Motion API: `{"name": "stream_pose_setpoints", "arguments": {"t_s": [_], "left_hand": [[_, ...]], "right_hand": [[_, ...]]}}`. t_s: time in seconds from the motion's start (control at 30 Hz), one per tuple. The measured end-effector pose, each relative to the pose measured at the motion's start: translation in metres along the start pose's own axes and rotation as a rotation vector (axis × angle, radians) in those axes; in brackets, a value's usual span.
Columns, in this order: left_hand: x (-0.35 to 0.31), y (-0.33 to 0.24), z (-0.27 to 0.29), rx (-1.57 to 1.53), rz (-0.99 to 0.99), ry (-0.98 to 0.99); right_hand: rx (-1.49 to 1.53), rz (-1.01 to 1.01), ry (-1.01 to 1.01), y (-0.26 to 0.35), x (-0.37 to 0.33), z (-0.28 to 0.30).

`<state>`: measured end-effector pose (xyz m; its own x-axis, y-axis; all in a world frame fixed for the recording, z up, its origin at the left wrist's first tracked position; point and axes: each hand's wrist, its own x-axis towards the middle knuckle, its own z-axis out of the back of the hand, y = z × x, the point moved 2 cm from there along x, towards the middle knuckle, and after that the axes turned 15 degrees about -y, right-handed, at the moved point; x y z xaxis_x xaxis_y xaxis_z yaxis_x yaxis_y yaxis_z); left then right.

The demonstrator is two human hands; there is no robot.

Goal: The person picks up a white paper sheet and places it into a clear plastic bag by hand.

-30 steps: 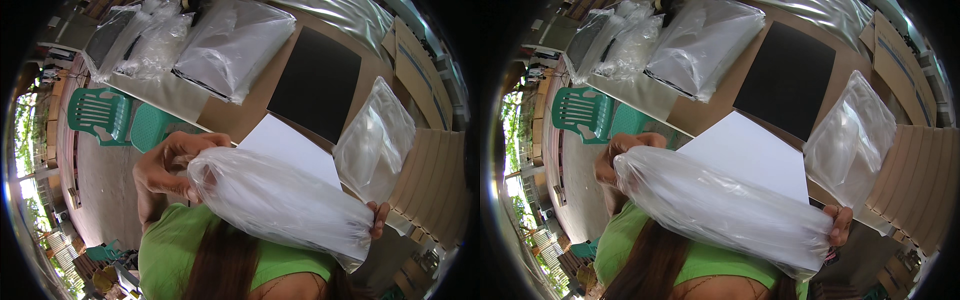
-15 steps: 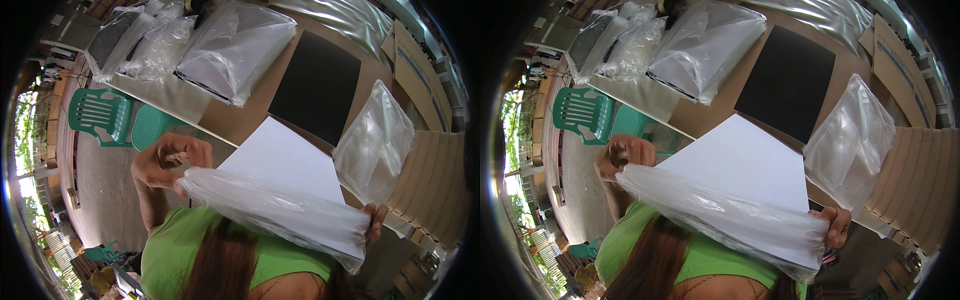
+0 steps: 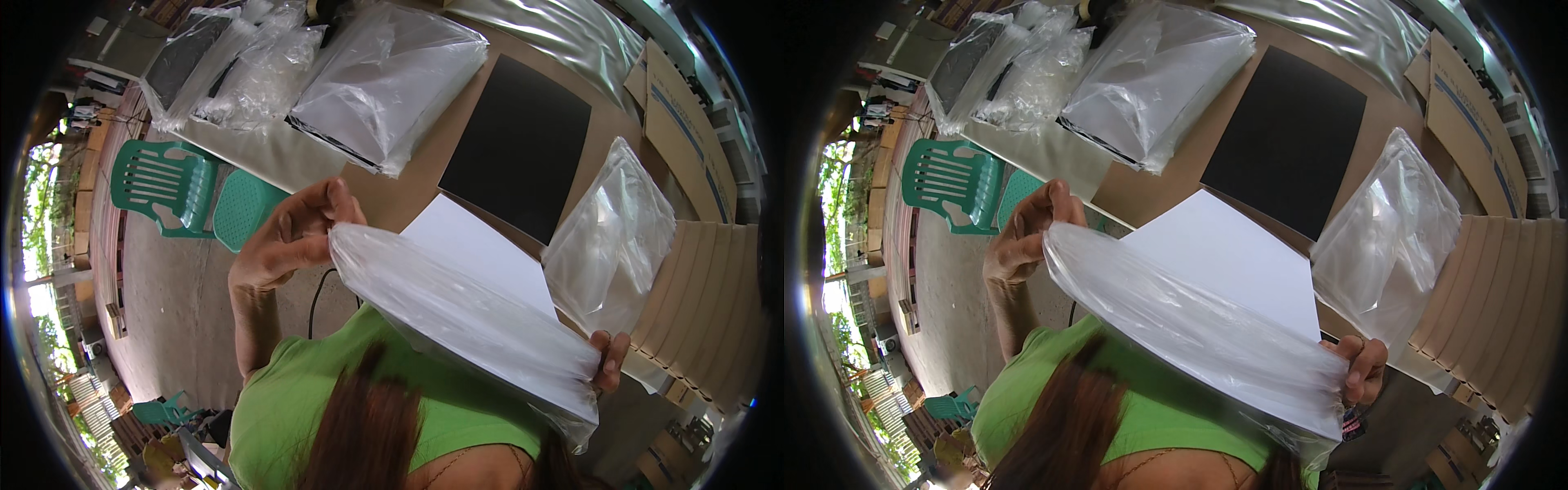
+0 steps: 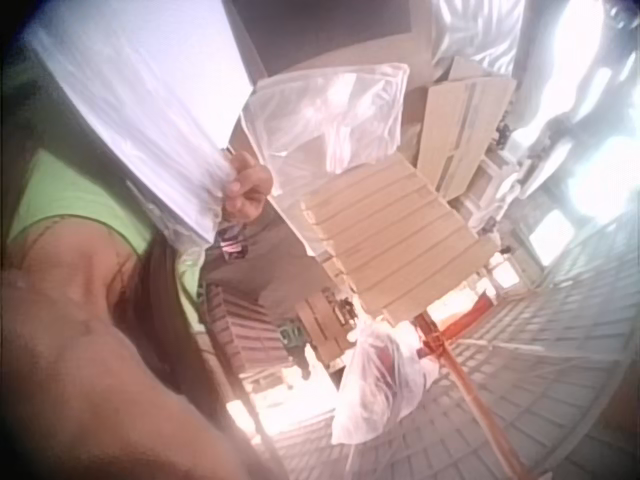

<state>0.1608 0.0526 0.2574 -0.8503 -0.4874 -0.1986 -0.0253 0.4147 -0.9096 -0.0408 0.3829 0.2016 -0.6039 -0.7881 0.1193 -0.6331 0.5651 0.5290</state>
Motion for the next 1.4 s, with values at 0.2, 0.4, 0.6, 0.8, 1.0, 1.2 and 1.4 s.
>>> {"name": "stream_pose_setpoints", "arguments": {"t_s": [0.2, 0.4, 0.6, 0.8, 1.0, 1.2, 1.4], "left_hand": [[0.008, 0.003, -0.014, -0.274, 0.216, -0.110], [0.025, -0.006, -0.024, -0.165, -0.090, 0.341], [0.041, -0.003, -0.043, -0.109, 0.273, 0.118], [0.049, 0.007, -0.029, -0.067, 0.308, 0.186], [0.041, 0.013, -0.013, -0.419, 0.288, 0.405], [0.045, 0.030, 0.005, -0.378, 0.143, 0.416], [0.062, 0.042, 0.005, -0.056, 0.347, 0.162]], "right_hand": [[-0.020, 0.065, -0.044, -0.002, -0.001, -0.004], [0.051, 0.109, 0.007, -0.002, -0.003, 0.003], [0.106, 0.071, -0.011, -0.004, 0.001, 0.016], [-0.109, -0.077, -0.413, -0.004, -0.006, 0.020], [-0.001, -0.025, -0.305, -0.003, -0.008, 0.023], [0.009, -0.036, -0.262, -0.003, -0.002, 0.019], [-0.259, -0.206, -0.395, 0.007, -0.010, 0.044]]}}
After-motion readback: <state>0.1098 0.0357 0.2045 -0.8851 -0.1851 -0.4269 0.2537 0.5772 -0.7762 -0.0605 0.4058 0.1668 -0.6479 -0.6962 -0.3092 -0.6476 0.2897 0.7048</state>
